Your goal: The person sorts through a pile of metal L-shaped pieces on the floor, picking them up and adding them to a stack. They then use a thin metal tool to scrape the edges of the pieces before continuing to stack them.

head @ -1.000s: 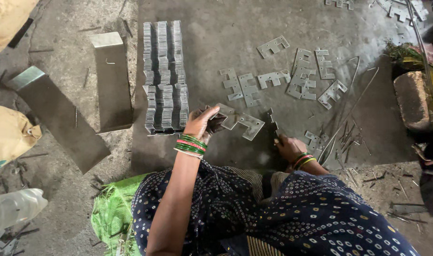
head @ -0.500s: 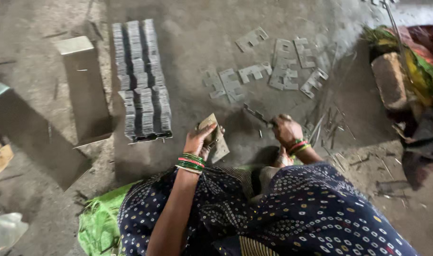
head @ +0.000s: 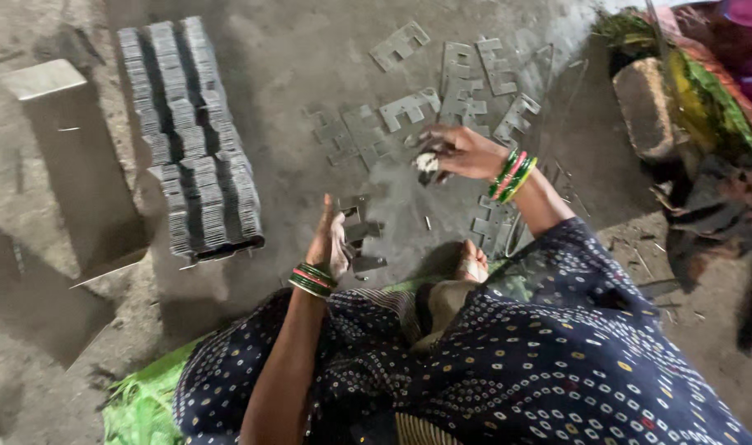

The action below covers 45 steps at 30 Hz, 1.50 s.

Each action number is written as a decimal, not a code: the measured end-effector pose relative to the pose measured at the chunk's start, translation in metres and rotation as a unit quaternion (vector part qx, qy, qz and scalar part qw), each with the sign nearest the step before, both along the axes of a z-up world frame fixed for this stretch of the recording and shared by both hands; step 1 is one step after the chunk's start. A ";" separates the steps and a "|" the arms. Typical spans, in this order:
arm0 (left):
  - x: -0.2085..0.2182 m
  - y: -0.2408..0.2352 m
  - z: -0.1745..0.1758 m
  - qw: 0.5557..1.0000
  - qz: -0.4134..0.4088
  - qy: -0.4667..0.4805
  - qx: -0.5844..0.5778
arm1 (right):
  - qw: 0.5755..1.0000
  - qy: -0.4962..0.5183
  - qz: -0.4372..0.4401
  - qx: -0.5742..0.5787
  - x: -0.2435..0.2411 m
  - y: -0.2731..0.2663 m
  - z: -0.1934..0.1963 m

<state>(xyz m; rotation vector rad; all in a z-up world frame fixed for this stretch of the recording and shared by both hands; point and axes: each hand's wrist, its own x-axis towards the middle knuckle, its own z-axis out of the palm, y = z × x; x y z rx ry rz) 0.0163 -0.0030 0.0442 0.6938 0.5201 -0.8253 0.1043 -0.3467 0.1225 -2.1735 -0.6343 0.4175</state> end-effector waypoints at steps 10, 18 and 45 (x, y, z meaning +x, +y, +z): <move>-0.013 -0.013 -0.051 0.942 0.015 -0.281 0.182 | 0.804 0.097 -0.319 -0.492 -0.124 -0.024 -0.104; -0.011 0.000 -0.071 0.967 0.108 -0.127 0.192 | 0.882 -0.187 -0.333 -0.276 -0.090 -0.020 -0.080; -0.008 0.029 -0.087 0.974 0.105 -0.090 0.177 | 0.899 -0.129 -0.194 -0.370 0.067 0.139 -0.071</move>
